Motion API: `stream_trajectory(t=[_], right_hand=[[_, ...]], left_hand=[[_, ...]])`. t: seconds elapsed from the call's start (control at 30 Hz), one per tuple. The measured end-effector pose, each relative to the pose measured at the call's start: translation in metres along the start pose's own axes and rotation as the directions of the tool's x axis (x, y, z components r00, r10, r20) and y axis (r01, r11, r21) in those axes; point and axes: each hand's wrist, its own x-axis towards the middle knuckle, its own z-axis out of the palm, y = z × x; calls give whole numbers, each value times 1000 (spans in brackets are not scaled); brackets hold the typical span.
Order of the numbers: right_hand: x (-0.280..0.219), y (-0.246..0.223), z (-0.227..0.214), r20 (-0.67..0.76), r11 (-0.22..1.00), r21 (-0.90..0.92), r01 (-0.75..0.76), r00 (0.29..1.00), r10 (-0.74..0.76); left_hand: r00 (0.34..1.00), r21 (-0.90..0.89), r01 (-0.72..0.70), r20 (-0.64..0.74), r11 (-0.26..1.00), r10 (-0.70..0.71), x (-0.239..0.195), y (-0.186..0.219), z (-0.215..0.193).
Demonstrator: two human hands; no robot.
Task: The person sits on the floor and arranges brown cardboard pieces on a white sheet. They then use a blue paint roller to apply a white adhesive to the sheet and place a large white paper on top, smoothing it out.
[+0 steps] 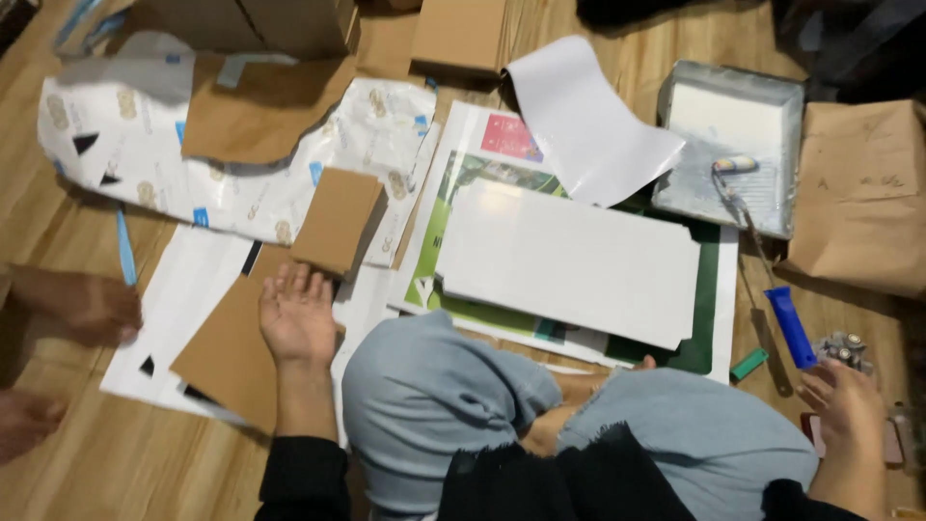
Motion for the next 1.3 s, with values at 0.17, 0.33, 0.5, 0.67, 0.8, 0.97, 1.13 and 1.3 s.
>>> stream_trajectory(t=[0.17, 0.33, 0.5, 0.67, 0.8, 0.97, 1.13, 1.3], right_hand=[[-7, 11, -1, 164, 995, -13, 95, 982, -92], [-55, -63, 31, 210, 945, -115, 307, 937, -279], [-99, -126, 69, 90, 973, -25, 229, 970, -226], [-67, -191, 144, 111, 789, 568, -235, 971, 210], [2, -124, 158, 210, 804, 449, -390, 921, 329], [76, -36, 145, 280, 356, 687, -633, 683, 675], [85, -23, 134, 221, 226, 857, -463, 727, 650], [81, -38, 162, 278, 320, 791, -522, 772, 571]], left_hand=[[973, -586, 146, -61, 797, -224, -77, 12, 25], [941, -567, 228, -81, 791, -329, -109, 28, 50], [934, -495, 316, 15, 809, -356, -76, 18, 92], [954, -29, 286, 99, 958, -282, -6, -40, 186], [960, 600, -81, 261, 796, -99, 89, -146, 153], [703, 650, -696, 531, -305, -473, 92, -173, 94], [720, 741, -588, 297, -325, -627, 66, -162, 123], [705, 688, -630, 314, -359, -635, 49, -152, 142]])
